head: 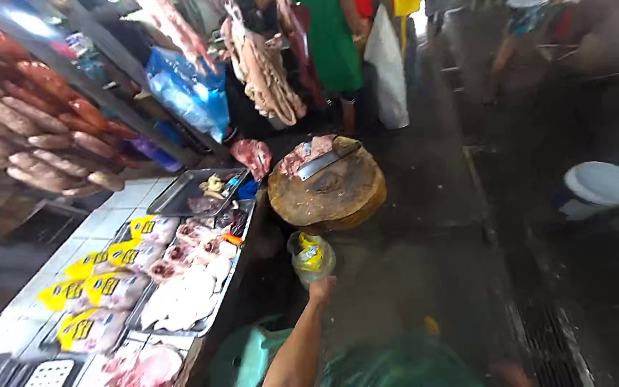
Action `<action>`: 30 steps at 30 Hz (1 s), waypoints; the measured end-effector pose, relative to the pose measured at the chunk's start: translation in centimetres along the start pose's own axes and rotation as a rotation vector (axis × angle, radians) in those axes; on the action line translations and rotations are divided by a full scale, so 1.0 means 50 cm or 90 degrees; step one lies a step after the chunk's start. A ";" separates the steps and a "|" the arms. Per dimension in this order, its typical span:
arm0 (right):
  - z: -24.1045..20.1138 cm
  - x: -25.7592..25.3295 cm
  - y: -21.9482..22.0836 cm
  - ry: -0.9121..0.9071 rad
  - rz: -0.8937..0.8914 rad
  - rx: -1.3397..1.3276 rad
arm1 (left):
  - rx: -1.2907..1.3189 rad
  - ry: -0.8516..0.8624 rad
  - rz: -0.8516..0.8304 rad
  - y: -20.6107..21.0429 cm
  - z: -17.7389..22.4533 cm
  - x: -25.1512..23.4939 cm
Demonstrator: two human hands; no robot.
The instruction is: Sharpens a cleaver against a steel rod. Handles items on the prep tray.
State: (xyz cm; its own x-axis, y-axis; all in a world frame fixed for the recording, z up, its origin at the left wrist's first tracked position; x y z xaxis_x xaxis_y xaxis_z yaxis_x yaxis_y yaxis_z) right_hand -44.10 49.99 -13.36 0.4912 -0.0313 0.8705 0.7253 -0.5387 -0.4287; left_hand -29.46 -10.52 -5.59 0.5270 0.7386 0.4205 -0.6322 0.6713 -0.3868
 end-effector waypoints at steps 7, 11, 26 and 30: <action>-0.589 -0.209 -0.213 -0.110 0.035 -0.098 | -0.207 -0.016 0.098 0.008 0.249 -0.159; -0.882 -0.156 -0.150 -0.206 -0.026 -0.122 | -0.402 0.216 0.092 0.062 0.393 -0.311; -1.290 -0.155 0.012 -0.279 -0.065 -0.045 | -0.340 0.263 0.150 -0.061 0.456 -0.622; -1.365 -0.184 -0.053 -0.305 -0.028 -0.040 | -0.317 0.091 0.152 -0.162 0.423 -0.705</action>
State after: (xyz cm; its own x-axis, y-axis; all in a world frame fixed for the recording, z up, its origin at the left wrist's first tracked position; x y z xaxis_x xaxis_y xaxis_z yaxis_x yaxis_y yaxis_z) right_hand -83.45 -5.73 -3.71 0.6383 0.3755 0.6720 0.7269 -0.5814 -0.3655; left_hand -54.93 -43.30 0.09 0.4957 0.8513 0.1721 -0.4175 0.4073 -0.8123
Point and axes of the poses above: each hand's wrist, its own x-axis away from the middle knuckle, its own y-axis out of the palm, z = x × y, the point moved 9 cm from there along -x, towards the middle knuckle, and after that the axes turned 8 degrees about y, right-handed, at the moved point
